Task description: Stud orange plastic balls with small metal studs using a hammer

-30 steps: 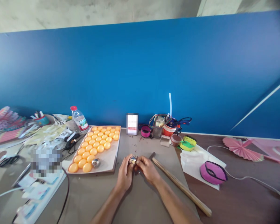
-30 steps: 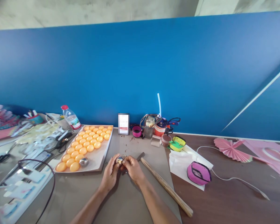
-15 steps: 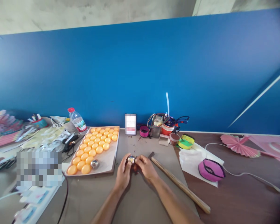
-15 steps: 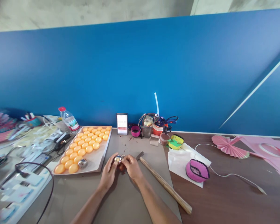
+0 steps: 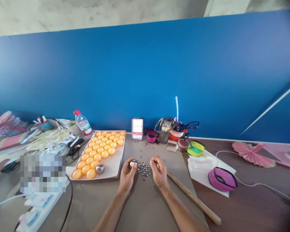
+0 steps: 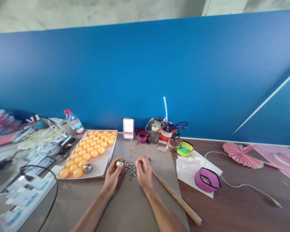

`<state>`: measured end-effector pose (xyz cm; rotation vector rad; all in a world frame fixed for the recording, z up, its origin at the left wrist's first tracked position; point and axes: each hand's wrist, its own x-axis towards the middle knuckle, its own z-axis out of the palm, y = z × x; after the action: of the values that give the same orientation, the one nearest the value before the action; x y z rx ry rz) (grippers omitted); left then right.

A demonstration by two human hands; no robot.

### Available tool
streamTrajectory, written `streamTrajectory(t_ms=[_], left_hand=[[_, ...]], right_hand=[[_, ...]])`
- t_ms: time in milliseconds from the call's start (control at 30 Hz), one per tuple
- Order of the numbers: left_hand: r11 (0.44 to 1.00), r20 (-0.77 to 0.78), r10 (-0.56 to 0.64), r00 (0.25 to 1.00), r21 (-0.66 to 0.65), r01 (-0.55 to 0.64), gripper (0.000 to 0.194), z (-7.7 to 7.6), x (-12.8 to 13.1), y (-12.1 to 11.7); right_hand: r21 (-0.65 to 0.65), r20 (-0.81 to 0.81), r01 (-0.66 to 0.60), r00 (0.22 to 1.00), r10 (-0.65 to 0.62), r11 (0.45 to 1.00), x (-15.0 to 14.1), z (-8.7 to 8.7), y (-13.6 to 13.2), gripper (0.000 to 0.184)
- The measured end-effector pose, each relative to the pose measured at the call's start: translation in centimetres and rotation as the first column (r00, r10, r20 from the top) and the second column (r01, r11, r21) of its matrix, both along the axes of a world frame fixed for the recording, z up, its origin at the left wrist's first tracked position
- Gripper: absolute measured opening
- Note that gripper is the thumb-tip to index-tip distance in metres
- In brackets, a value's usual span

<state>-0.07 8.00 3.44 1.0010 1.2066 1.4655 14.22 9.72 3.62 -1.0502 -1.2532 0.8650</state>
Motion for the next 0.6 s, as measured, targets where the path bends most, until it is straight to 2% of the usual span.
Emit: streamTrajectory(t_ms=[133,367,500,600], left_hand=[[0.999,-0.110,0.000,0.994,0.045,0.005,0.039,-0.1,-0.3,0.0],[0.997,-0.149,0.064,0.987,0.041,-0.058,0.041,-0.1,-0.5,0.0],[0.998,-0.084,0.056,0.995,0.004,-0.056,0.039,-0.1,-0.4,0.0],[0.999,0.024,0.029,0.999,-0.025,-0.028,0.041,-0.3,-0.4,0.1]], right_hand=[[0.090,0.161,0.115,0.979,-0.128,0.989,0.5,-0.4,0.2,0.016],[0.129,0.222,0.136,0.961,-0.162,0.982,0.6,-0.9,0.7,0.016],[0.150,0.356,0.079,0.926,-0.129,0.985,0.2,-1.2,0.6,0.012],[0.155,0.568,-0.037,0.821,-0.058,0.987,-0.2,-1.1,0.2,0.015]])
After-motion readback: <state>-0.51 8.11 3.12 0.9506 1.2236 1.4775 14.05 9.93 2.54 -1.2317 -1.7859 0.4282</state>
